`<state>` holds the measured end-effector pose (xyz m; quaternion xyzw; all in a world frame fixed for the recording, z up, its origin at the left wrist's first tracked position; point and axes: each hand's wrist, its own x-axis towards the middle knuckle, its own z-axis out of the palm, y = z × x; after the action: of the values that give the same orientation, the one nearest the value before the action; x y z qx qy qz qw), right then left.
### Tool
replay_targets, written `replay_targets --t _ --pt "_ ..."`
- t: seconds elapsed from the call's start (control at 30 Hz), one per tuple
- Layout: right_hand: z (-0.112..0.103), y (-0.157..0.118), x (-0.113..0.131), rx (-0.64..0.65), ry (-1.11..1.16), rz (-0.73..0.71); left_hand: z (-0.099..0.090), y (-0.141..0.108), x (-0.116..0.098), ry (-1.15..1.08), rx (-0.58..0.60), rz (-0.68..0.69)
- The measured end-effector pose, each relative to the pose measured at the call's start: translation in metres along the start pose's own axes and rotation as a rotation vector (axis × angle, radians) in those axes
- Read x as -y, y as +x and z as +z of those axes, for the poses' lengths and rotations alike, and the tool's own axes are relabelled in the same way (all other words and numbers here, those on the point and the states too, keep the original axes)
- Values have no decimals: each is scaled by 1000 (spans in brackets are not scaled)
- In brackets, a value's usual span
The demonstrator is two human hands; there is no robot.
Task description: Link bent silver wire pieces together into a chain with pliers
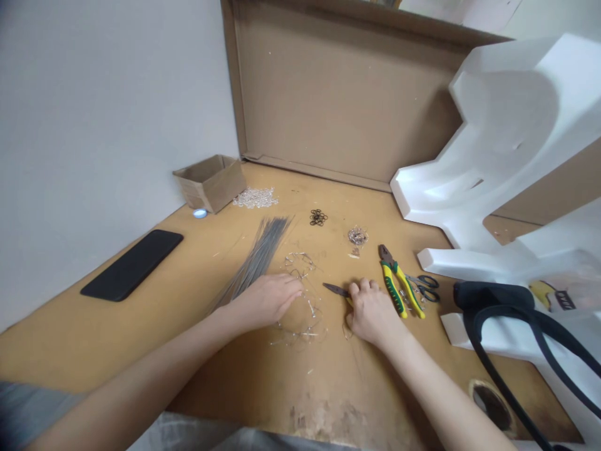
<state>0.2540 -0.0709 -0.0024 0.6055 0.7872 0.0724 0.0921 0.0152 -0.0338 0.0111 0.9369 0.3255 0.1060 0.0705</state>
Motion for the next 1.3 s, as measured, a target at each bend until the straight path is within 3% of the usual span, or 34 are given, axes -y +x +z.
replay_targets --t 0.13,0.27,0.37,0.6,0.83,1.3 --pt "-4 7 -12 -12 52 -47 2 1 0 14 0 3" --pt "-15 8 -21 -23 294 43 3 1 1 9 -6 4" --pt "-29 2 -15 -52 409 -90 3 1 1 2 1 5" --pt "-58 -15 6 -156 134 -214 3 1 0 13 -8 7" --pt "-63 -14 9 -207 55 -235 2 1 -1 31 -4 6" --pt "-75 -18 23 -156 -36 -229 -2 -1 -4 48 -12 23"
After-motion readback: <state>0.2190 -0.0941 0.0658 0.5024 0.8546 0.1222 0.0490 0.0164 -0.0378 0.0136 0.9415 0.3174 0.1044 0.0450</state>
